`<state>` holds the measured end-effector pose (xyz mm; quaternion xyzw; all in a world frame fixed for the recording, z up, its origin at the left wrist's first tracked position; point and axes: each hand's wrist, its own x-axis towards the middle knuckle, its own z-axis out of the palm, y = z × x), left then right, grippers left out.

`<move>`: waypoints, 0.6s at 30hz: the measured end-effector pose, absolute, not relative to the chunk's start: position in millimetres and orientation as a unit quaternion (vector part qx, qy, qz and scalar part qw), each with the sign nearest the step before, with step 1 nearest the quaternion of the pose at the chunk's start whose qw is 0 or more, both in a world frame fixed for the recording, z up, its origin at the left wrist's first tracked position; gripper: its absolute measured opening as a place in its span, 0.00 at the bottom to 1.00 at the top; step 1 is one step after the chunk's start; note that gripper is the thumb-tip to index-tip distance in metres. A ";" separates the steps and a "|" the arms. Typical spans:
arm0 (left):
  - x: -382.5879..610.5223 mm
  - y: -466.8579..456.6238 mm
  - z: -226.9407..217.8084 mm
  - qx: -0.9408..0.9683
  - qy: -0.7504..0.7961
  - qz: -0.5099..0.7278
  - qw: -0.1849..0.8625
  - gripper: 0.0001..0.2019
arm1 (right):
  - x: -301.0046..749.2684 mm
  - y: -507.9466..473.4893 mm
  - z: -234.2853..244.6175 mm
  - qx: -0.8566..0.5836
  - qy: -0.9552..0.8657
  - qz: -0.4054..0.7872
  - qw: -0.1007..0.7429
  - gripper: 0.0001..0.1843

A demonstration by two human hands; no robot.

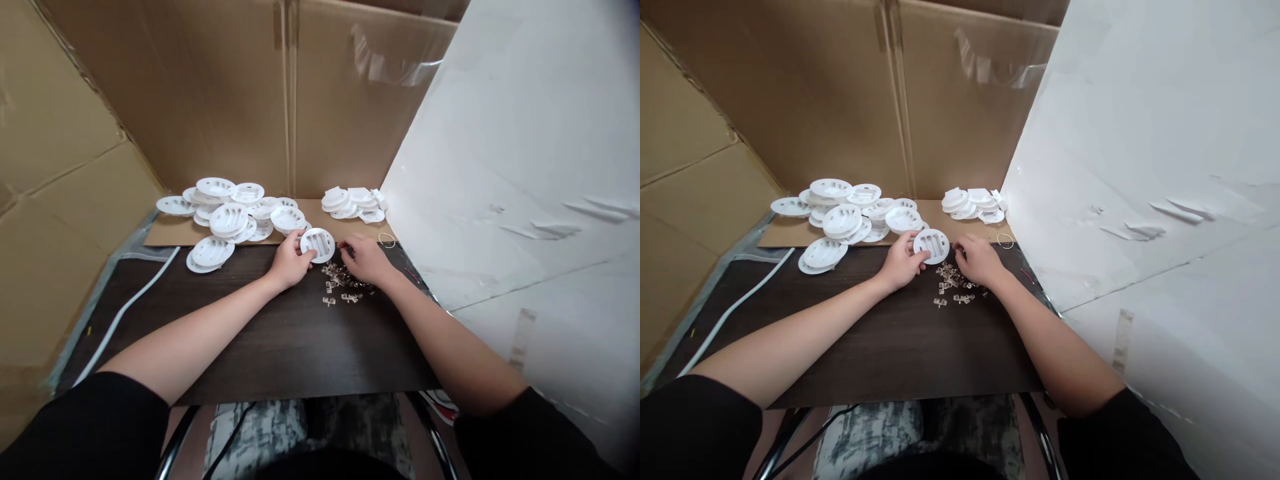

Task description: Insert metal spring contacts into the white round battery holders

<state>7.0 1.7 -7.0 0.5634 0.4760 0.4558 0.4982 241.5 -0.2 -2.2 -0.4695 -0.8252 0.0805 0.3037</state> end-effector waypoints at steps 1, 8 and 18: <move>7.0 1.8 -6.6 0.562 0.476 0.454 0.501 0.20 | 243.2 0.8 -3.9 -0.468 -0.830 0.080 0.291 0.08; 8.4 3.6 -6.6 0.565 0.480 0.450 0.497 0.19 | 247.7 -2.6 2.5 -0.514 -0.818 0.072 0.248 0.09; 8.6 3.2 -7.9 0.568 0.483 0.458 0.485 0.19 | 235.7 -34.8 37.6 -0.425 -0.866 0.150 0.216 0.09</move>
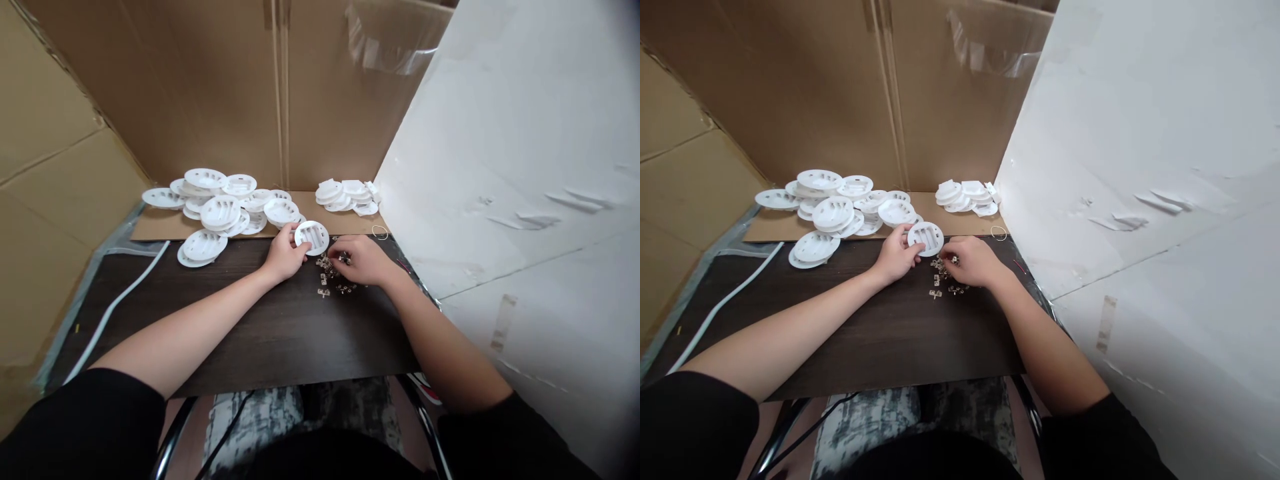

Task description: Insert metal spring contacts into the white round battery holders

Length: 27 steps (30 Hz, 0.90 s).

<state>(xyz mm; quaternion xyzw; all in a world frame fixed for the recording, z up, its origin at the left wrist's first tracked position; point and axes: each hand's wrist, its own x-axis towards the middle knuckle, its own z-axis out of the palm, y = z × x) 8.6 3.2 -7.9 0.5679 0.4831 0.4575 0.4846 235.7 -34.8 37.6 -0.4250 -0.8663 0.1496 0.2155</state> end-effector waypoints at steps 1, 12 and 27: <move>8.6 3.3 -8.1 0.568 0.482 0.458 0.485 0.19 | 234.8 -37.3 38.4 -0.421 -0.869 0.149 0.212 0.09; 9.2 0.4 -6.5 0.574 0.489 0.453 0.476 0.20 | 230.7 -37.9 24.4 -0.407 -0.896 0.105 0.144 0.07; 10.1 1.2 -5.8 0.565 0.488 0.453 0.487 0.18 | 259.5 -37.8 60.3 -0.421 -0.851 0.296 0.104 0.07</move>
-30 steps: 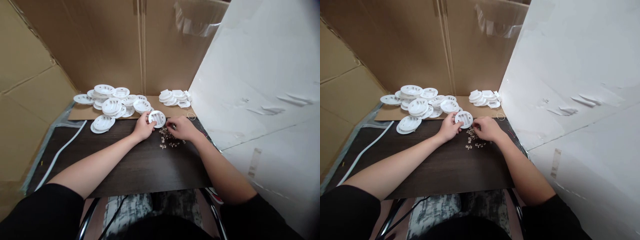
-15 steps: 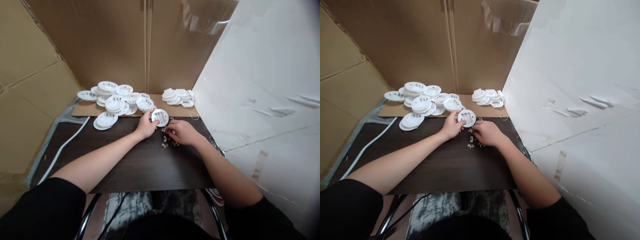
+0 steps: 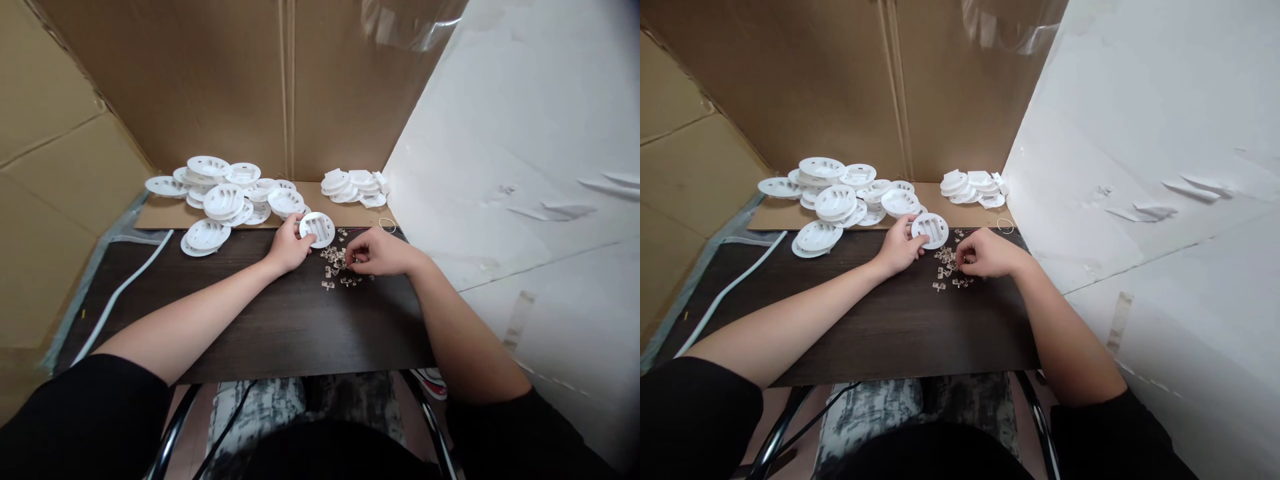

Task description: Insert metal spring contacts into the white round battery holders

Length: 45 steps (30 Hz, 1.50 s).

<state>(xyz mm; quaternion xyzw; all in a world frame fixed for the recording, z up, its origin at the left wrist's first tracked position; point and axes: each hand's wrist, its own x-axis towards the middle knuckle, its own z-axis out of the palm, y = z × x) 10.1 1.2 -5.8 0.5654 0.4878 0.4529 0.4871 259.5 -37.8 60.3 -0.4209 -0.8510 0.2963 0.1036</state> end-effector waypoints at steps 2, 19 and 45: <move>10.2 0.9 -5.3 0.563 0.492 0.450 0.489 0.18 | 264.8 -37.1 63.8 -0.419 -0.847 0.320 0.067 0.05; 8.7 1.8 -3.9 0.574 0.496 0.439 0.481 0.19 | 274.7 -38.0 79.2 -0.452 -0.838 0.306 -0.024 0.08; 9.6 1.5 -0.9 0.571 0.501 0.437 0.483 0.19 | 292.6 -32.6 78.8 -0.499 -0.798 0.333 -0.052 0.06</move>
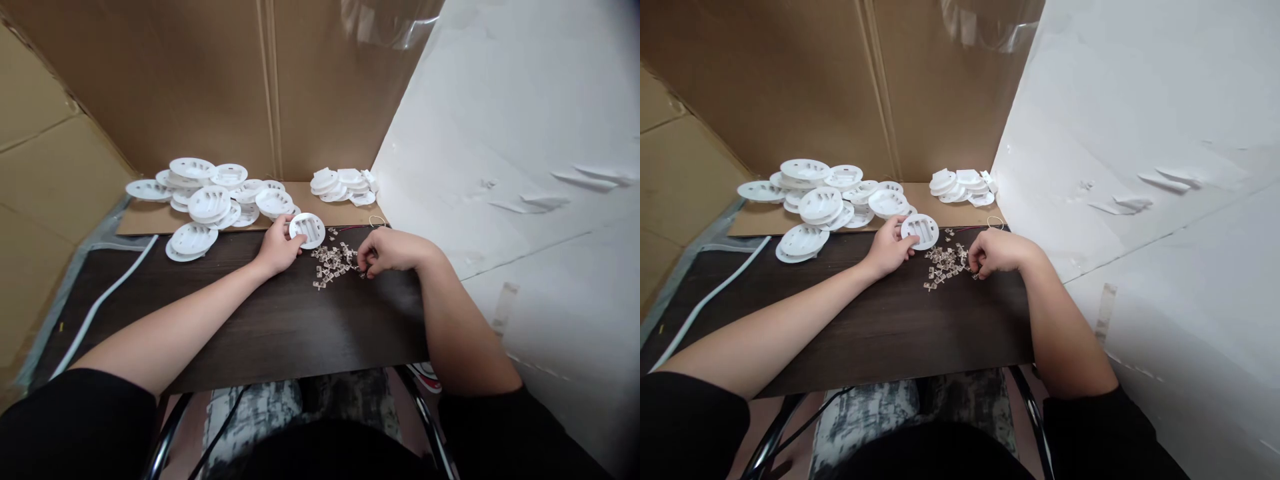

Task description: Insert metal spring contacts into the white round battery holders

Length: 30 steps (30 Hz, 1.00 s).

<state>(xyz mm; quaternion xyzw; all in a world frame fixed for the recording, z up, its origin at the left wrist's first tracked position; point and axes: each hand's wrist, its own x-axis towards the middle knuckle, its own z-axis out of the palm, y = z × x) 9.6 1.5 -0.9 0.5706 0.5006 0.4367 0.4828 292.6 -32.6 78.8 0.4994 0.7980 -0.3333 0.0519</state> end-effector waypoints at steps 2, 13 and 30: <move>10.3 0.9 0.5 0.570 0.504 0.434 0.482 0.19 | 291.8 -30.6 75.6 0.503 0.799 -0.324 0.055 0.06; 9.1 0.0 -0.5 0.575 0.496 0.434 0.485 0.19 | 275.6 -31.7 71.5 0.444 0.829 -0.338 -0.034 0.02; 9.2 -9.7 -7.7 0.610 0.340 0.426 0.575 0.33 | 232.4 -32.8 29.3 0.363 0.830 -0.215 -0.366 0.03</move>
